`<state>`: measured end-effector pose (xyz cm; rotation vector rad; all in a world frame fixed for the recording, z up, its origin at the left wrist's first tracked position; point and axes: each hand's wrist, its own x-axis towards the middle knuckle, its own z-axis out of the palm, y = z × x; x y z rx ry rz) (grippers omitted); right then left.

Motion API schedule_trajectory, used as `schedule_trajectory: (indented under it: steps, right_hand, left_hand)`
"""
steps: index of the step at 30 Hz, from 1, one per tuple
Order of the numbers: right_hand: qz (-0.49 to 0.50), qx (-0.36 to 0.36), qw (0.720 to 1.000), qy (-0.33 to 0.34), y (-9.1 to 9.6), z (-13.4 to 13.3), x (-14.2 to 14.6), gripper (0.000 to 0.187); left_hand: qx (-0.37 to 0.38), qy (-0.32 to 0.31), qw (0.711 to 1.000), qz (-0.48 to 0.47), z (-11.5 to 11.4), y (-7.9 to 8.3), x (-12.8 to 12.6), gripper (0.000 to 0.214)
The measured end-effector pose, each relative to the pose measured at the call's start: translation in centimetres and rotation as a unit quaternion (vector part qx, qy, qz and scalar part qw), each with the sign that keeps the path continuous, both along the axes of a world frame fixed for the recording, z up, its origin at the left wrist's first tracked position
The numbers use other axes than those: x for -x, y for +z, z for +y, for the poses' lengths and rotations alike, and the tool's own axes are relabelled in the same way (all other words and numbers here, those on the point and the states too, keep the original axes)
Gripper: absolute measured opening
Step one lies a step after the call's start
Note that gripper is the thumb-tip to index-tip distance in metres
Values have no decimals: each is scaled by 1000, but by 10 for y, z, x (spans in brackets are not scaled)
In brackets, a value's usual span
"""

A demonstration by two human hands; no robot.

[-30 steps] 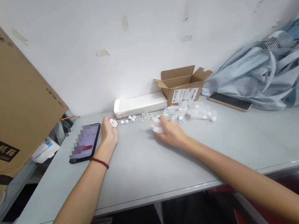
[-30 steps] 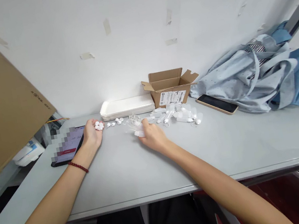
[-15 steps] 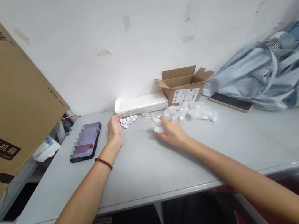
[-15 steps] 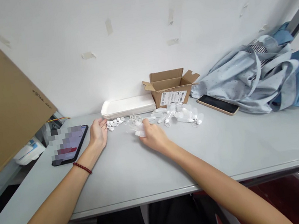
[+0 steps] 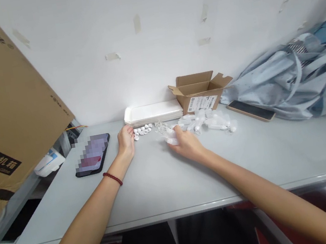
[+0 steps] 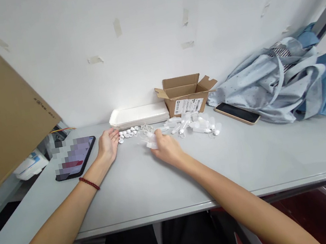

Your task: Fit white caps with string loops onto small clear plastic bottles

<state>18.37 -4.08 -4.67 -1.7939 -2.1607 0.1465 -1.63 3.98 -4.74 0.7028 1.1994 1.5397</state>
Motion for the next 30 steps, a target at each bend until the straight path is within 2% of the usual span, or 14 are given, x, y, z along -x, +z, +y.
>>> schedule_trajectory:
  steps: [2,5,8,10,15,19,26,30]
  right_hand:
    - [-2,3,1000,-3,1,0,1,30]
    - [-5,10,1000,-10,2,0,1,30]
    - [-2,10,1000,-7,2,0,1,30]
    - [1,11,1000,-5,2,-1,0,30]
    - [1,14,1000,-6,3,-1,0,30]
    - [5,11,1000,-6,2,0,0,31]
    - [14,9,1000,-6,2,1,-1,28]
    - [54,11,998,-5,1,3,-4,23]
  left_hand:
    - [-3,4,999,47,1,1,3,15]
    - [2,11,983,181,3,3,13,16]
    - [7,-17,956,293,5,4,24,15]
    - [4,-40,943,330,6,2,30,21]
    - [-12,-49,940,336,9,-9,32,41]
    - [-33,-57,921,383,10,-15,29,47]
    - [-48,-82,918,385,12,-13,29,46]
    - [-46,-79,917,389,13,-13,30,42]
